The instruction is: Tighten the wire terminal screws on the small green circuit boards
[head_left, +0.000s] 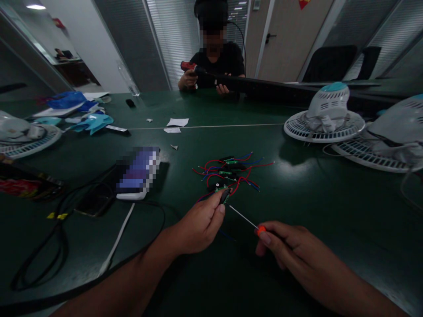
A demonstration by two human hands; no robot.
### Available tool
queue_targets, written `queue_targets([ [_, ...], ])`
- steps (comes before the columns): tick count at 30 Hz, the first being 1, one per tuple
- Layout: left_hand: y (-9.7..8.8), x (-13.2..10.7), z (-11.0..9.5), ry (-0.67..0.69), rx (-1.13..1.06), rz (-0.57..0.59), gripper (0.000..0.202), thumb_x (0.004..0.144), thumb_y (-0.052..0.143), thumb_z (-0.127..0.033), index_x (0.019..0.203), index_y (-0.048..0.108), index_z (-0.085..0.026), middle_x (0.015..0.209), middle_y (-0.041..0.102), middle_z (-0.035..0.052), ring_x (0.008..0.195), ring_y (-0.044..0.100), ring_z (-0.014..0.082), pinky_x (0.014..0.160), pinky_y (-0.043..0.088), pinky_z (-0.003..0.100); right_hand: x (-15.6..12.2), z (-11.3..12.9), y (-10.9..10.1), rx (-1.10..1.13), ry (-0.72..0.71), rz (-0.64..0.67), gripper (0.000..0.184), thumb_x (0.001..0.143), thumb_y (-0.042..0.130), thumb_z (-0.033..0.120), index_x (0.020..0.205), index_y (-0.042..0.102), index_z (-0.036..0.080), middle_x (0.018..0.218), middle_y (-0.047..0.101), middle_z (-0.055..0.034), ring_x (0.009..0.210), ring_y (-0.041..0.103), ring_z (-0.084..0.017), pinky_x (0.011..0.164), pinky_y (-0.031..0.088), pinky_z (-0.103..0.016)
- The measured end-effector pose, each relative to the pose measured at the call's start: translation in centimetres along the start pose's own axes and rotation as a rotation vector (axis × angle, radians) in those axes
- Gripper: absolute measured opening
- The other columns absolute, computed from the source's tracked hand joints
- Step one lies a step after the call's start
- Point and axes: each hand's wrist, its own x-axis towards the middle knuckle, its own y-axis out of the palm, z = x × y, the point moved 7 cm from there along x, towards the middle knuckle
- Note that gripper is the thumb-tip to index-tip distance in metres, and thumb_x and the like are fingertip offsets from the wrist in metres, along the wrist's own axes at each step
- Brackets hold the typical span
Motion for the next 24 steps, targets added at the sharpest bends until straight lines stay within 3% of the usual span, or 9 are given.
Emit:
queue_targets([
  [7,-0.1,0.0,-0.2,0.017,-0.018,-0.001,0.036,0.102,0.033,-0.026,0.131,0.048,-0.011,0.082,0.057,0.0013,0.071,0.053,0.0158,0.069,0.047,0.033,0.0,0.3,-0.1,0.051,0.015,-0.022,0.032,0.102,0.039,0.037,0.082,0.059,0.024,0.069,0.058,0.0023,0.059,0.054,-0.014,0.055,0.042,-0.026],
  [12,-0.1,0.0,-0.2,0.026,-0.010,-0.014,0.036,0.103,0.032,-0.025,0.131,0.050,-0.012,0.085,0.059,0.0025,0.074,0.055,0.0164,0.074,0.048,0.035,0.0,-0.1,0.5,0.110,0.040,0.003,0.031,0.104,0.037,0.042,0.093,0.060,0.024,0.070,0.054,0.0028,0.061,0.053,-0.015,0.055,0.043,-0.025],
  [18,0.1,0.0,-0.2,0.016,0.013,0.007,0.039,0.102,0.031,-0.027,0.134,0.047,-0.011,0.086,0.061,0.0037,0.074,0.057,0.0178,0.070,0.050,0.035,-0.4,0.0,0.6,0.068,0.051,0.020,0.041,0.104,0.032,0.050,0.090,0.062,0.025,0.074,0.060,0.0002,0.067,0.059,-0.017,0.065,0.047,-0.029],
  [24,0.0,0.1,-0.6,0.024,0.029,0.006,0.034,0.101,0.031,-0.026,0.123,0.052,-0.011,0.084,0.060,0.0039,0.074,0.056,0.0182,0.073,0.050,0.036,-0.3,-1.0,0.5,0.050,0.091,0.010,0.059,0.103,0.022,0.058,0.085,0.069,0.027,0.056,0.049,0.0024,0.054,0.055,-0.018,0.055,0.045,-0.030],
])
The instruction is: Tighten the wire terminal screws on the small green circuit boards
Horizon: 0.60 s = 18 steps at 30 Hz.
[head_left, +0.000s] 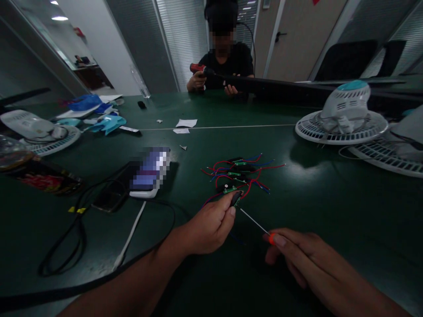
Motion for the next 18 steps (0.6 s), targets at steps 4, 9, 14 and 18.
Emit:
queue_targets([
  [4,-0.08,0.10,-0.17,0.005,-0.001,0.002,0.032,0.100,0.032,-0.025,0.121,0.052,-0.012,0.081,0.058,0.0023,0.071,0.055,0.0175,0.071,0.049,0.035,0.35,0.19,-0.11,-0.038,-0.047,0.001,0.053,0.103,0.028,0.054,0.085,0.069,0.026,0.057,0.053,0.0015,0.051,0.053,-0.017,0.050,0.043,-0.028],
  [9,-0.09,0.10,-0.15,0.015,-0.019,-0.004,0.031,0.101,0.032,-0.025,0.122,0.051,-0.012,0.078,0.056,0.0009,0.069,0.053,0.0165,0.068,0.048,0.034,0.47,0.47,-0.23,-0.046,-0.056,0.009,0.047,0.102,0.031,0.049,0.082,0.066,0.025,0.067,0.062,-0.0009,0.054,0.055,-0.016,0.053,0.046,-0.028],
  [14,0.02,0.00,0.04,0.013,-0.023,0.000,0.027,0.102,0.032,-0.025,0.115,0.052,-0.014,0.076,0.053,-0.0003,0.066,0.049,0.0154,0.066,0.046,0.032,0.52,0.43,-0.09,-0.036,-0.064,0.003,0.042,0.103,0.033,0.047,0.081,0.061,0.025,0.072,0.063,-0.0006,0.058,0.056,-0.015,0.057,0.046,-0.028],
  [18,-0.08,0.02,-0.01,0.003,-0.035,-0.010,0.022,0.101,0.033,-0.025,0.104,0.053,-0.015,0.080,0.054,0.0013,0.070,0.051,0.0160,0.070,0.046,0.034,0.37,0.08,0.20,0.019,-0.049,0.008,0.039,0.103,0.035,0.048,0.082,0.059,0.025,0.070,0.058,0.0013,0.060,0.054,-0.015,0.056,0.045,-0.026],
])
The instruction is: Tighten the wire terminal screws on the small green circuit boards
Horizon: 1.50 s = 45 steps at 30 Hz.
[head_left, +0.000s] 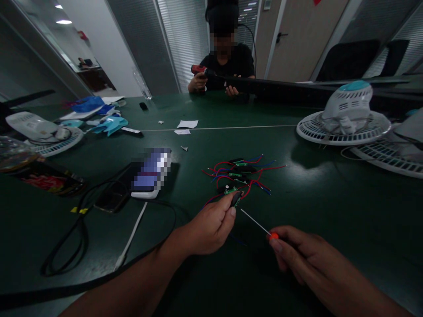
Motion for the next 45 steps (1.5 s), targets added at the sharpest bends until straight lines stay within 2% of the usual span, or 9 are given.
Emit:
queue_targets([
  [7,0.0,0.0,0.0,-0.016,0.013,-0.004,0.023,0.101,0.033,-0.026,0.103,0.053,-0.016,0.078,0.054,0.0007,0.069,0.051,0.0166,0.069,0.046,0.034,-0.1,-0.3,0.5,0.120,0.052,0.043,0.039,0.102,0.036,0.054,0.091,0.058,0.025,0.069,0.051,0.0038,0.056,0.051,-0.013,0.050,0.044,-0.024],
  [14,0.2,-0.1,0.0,-0.010,0.000,0.021,0.024,0.101,0.032,-0.026,0.104,0.053,-0.015,0.080,0.055,0.0012,0.069,0.052,0.0162,0.067,0.045,0.034,-0.4,0.7,-0.2,0.046,-0.025,0.013,0.051,0.105,0.025,0.048,0.076,0.060,0.024,0.069,0.062,-0.0005,0.058,0.058,-0.014,0.058,0.048,-0.027],
  [23,0.2,-0.2,0.1,-0.006,-0.018,0.009,0.023,0.102,0.032,-0.025,0.110,0.051,-0.014,0.078,0.054,-0.0002,0.067,0.050,0.0151,0.065,0.044,0.032,0.0,1.1,-0.1,-0.010,-0.052,0.013,0.040,0.106,0.031,0.040,0.085,0.060,0.023,0.074,0.062,0.0006,0.059,0.056,-0.013,0.058,0.046,-0.027],
  [28,0.1,-0.1,0.1,-0.006,-0.023,0.009,0.024,0.102,0.033,-0.025,0.112,0.051,-0.014,0.079,0.055,0.0001,0.068,0.051,0.0152,0.066,0.045,0.032,0.0,0.8,0.1,0.073,-0.021,0.025,0.029,0.104,0.037,0.039,0.093,0.058,0.024,0.075,0.059,0.0016,0.065,0.057,-0.014,0.060,0.047,-0.026],
  [31,0.1,-0.2,0.3,-0.014,-0.012,0.011,0.025,0.102,0.033,-0.026,0.113,0.052,-0.014,0.080,0.056,0.0006,0.069,0.052,0.0153,0.067,0.045,0.032,-0.2,0.4,0.6,0.135,0.037,0.052,0.024,0.103,0.039,0.041,0.098,0.055,0.024,0.071,0.054,0.0039,0.061,0.054,-0.014,0.055,0.045,-0.025],
  [34,0.3,-0.2,0.3,-0.018,-0.008,0.024,0.030,0.102,0.032,-0.027,0.121,0.051,-0.012,0.080,0.055,0.0009,0.068,0.051,0.0155,0.067,0.046,0.033,-0.5,0.3,0.6,0.116,0.055,0.052,0.028,0.103,0.038,0.047,0.100,0.054,0.024,0.071,0.053,0.0043,0.058,0.054,-0.013,0.052,0.044,-0.025],
  [37,0.5,-0.2,0.1,-0.017,-0.017,0.038,0.036,0.102,0.031,-0.027,0.128,0.049,-0.010,0.078,0.054,0.0003,0.066,0.049,0.0154,0.066,0.046,0.033,-0.6,0.5,0.2,0.088,0.054,0.026,0.035,0.104,0.034,0.051,0.101,0.056,0.024,0.076,0.059,0.0016,0.061,0.057,-0.014,0.057,0.048,-0.027],
  [42,0.3,-0.2,0.0,-0.013,-0.008,0.032,0.035,0.101,0.031,-0.026,0.126,0.051,-0.010,0.077,0.054,-0.0002,0.065,0.049,0.0153,0.064,0.046,0.033,-0.4,0.9,0.1,0.053,0.004,0.035,0.048,0.106,0.024,0.045,0.081,0.059,0.024,0.072,0.061,0.0000,0.059,0.057,-0.014,0.058,0.047,-0.028],
  [45,0.3,-0.2,0.1,-0.011,0.006,0.024,0.034,0.101,0.032,-0.026,0.126,0.050,-0.011,0.078,0.055,0.0000,0.066,0.051,0.0154,0.065,0.046,0.033,-0.3,1.0,0.1,0.029,-0.042,0.022,0.041,0.106,0.028,0.042,0.086,0.060,0.024,0.074,0.064,0.0001,0.058,0.057,-0.013,0.057,0.046,-0.028],
])
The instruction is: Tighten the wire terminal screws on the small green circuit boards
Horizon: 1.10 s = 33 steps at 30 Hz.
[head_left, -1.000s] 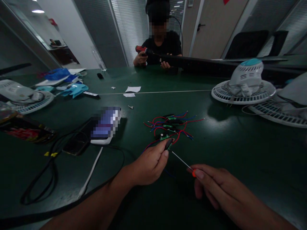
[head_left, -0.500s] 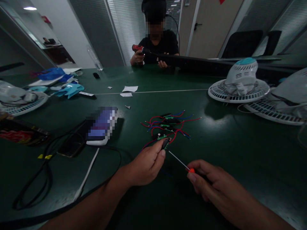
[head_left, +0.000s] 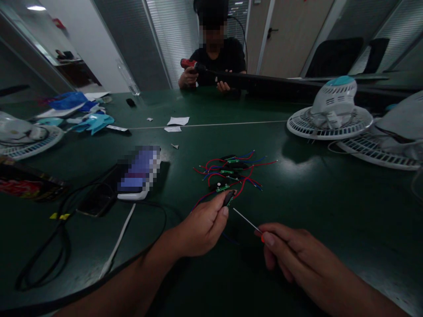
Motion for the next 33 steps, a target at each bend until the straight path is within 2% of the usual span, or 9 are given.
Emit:
queue_targets([
  [7,0.0,0.0,0.2,0.007,-0.008,-0.009,0.027,0.102,0.033,-0.026,0.114,0.053,-0.013,0.080,0.056,0.0006,0.067,0.052,0.0149,0.067,0.046,0.032,0.2,-0.3,0.1,0.040,0.023,-0.016,0.027,0.102,0.040,0.042,0.096,0.059,0.024,0.075,0.063,0.0005,0.064,0.060,-0.015,0.058,0.047,-0.028],
  [14,-0.1,0.0,-0.1,0.016,-0.022,-0.010,0.036,0.101,0.033,-0.026,0.129,0.049,-0.010,0.079,0.056,0.0012,0.067,0.052,0.0157,0.067,0.047,0.033,0.0,-0.6,0.0,0.016,0.061,-0.039,0.025,0.100,0.043,0.045,0.102,0.058,0.026,0.083,0.067,-0.0007,0.070,0.064,-0.017,0.060,0.048,-0.030],
  [18,0.1,0.0,-0.2,0.021,-0.009,0.013,0.041,0.102,0.033,-0.025,0.138,0.044,-0.010,0.079,0.057,0.0011,0.067,0.053,0.0160,0.066,0.047,0.033,-0.5,-0.1,-0.1,-0.002,0.037,-0.061,0.032,0.101,0.039,0.050,0.103,0.061,0.027,0.096,0.070,-0.0037,0.089,0.067,-0.021,0.077,0.051,-0.033],
  [20,0.2,0.0,-0.2,0.022,-0.006,0.019,0.042,0.102,0.033,-0.025,0.139,0.044,-0.009,0.079,0.058,0.0014,0.066,0.053,0.0161,0.065,0.047,0.033,-0.5,0.2,-0.3,-0.025,0.007,-0.090,0.038,0.103,0.033,0.048,0.092,0.062,0.026,0.088,0.070,-0.0033,0.084,0.068,-0.020,0.076,0.051,-0.033],
  [23,0.3,-0.1,-0.2,0.024,-0.014,0.026,0.041,0.101,0.033,-0.025,0.137,0.046,-0.007,0.080,0.058,0.0024,0.067,0.053,0.0165,0.066,0.048,0.034,-0.3,0.3,-0.4,-0.073,-0.013,-0.076,0.045,0.104,0.027,0.043,0.078,0.059,0.026,0.073,0.065,-0.0013,0.067,0.064,-0.017,0.064,0.050,-0.031],
  [28,0.1,0.0,-0.3,0.036,-0.010,0.004,0.040,0.102,0.033,-0.025,0.136,0.046,-0.009,0.082,0.058,0.0029,0.070,0.054,0.0169,0.069,0.048,0.035,0.2,0.4,-0.3,-0.078,-0.061,-0.066,0.036,0.102,0.034,0.039,0.085,0.062,0.025,0.069,0.061,0.0005,0.061,0.061,-0.016,0.058,0.048,-0.029],
  [33,0.1,0.0,-0.3,0.020,-0.013,0.011,0.035,0.101,0.032,-0.025,0.126,0.051,-0.010,0.078,0.055,0.0010,0.067,0.051,0.0161,0.066,0.046,0.034,0.4,0.0,0.0,-0.005,-0.023,-0.054,0.034,0.100,0.038,0.042,0.090,0.066,0.025,0.070,0.060,0.0002,0.060,0.060,-0.016,0.053,0.049,-0.027],
])
